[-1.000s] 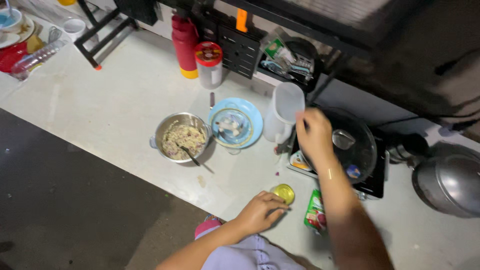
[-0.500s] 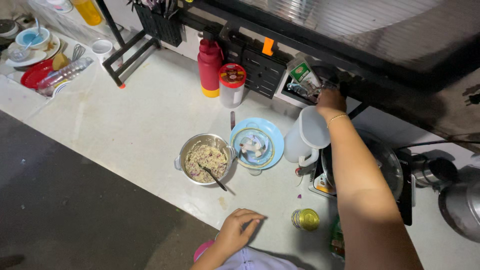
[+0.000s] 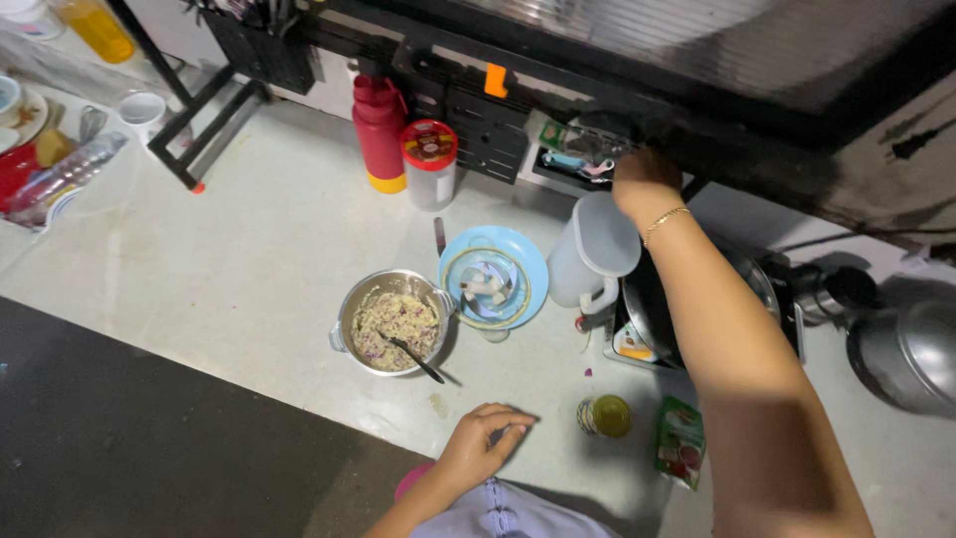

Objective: The person puts potato slices into a frying pan, opens a can using a manual opener, cuts a packet of tomato paste with a knife, and stirs the potatoes in the pan with a spatula while holding the handle with a cloth.

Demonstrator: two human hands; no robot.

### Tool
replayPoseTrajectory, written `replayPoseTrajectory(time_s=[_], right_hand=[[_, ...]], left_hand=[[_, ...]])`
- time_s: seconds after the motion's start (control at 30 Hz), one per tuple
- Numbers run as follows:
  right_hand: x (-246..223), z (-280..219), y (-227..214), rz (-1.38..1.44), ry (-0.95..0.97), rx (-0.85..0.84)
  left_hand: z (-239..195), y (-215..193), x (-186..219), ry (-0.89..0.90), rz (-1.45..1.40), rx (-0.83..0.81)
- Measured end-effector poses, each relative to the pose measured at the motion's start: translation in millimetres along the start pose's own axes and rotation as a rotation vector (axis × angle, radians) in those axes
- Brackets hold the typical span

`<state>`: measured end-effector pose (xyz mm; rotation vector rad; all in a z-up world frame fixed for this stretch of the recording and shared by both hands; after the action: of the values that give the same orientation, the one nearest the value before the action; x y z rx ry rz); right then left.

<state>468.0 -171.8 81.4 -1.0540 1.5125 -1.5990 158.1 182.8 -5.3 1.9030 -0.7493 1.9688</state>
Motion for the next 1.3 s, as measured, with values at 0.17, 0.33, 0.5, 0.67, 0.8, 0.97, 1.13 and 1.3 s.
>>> replayPoseTrajectory(time_s=[0.17,0.33,0.5,0.67,0.8,0.97,1.13,1.3], right_hand=[[-8,-40,-19,-0.174,-0.164,0.074],[-7,-84,-40,-0.098,-0.230,0.154],[16,-161,-78,0.241,-0.235,0.271],[32,-254,-64,0.777,-0.558,0.439],[86,-314,85,1.373,0.046,-0.275],[147,-413,177,1.807,0.396,-0.289],[188,-465,178,1.537,0.428,-0.123],[199,-481,170,1.544,0.528,-0.010]], left_hand=[[26,9,-5,0.146,-0.086,0.056],[168,-10,-31,0.100,-0.529,0.286],[335,-59,-60,-0.214,-0.834,0.626],[403,-91,-52,-0.103,-0.203,0.703],[462,-102,-9,0.391,-0.217,0.661],[510,-95,29,0.480,0.158,0.580],[504,-91,42,0.708,0.138,0.549],[488,-92,52,0.476,0.240,0.653]])
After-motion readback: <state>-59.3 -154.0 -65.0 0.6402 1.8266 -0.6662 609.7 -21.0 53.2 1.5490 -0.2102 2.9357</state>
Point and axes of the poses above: each hand's wrist, its own z-axis towards the middle knuckle, its own y-axis out of the palm, x = y × z, the point moved 9 cm from there along z, towards the middle knuckle, and after that the axes turned 5 degrees about -z, right-handed, at the moved point
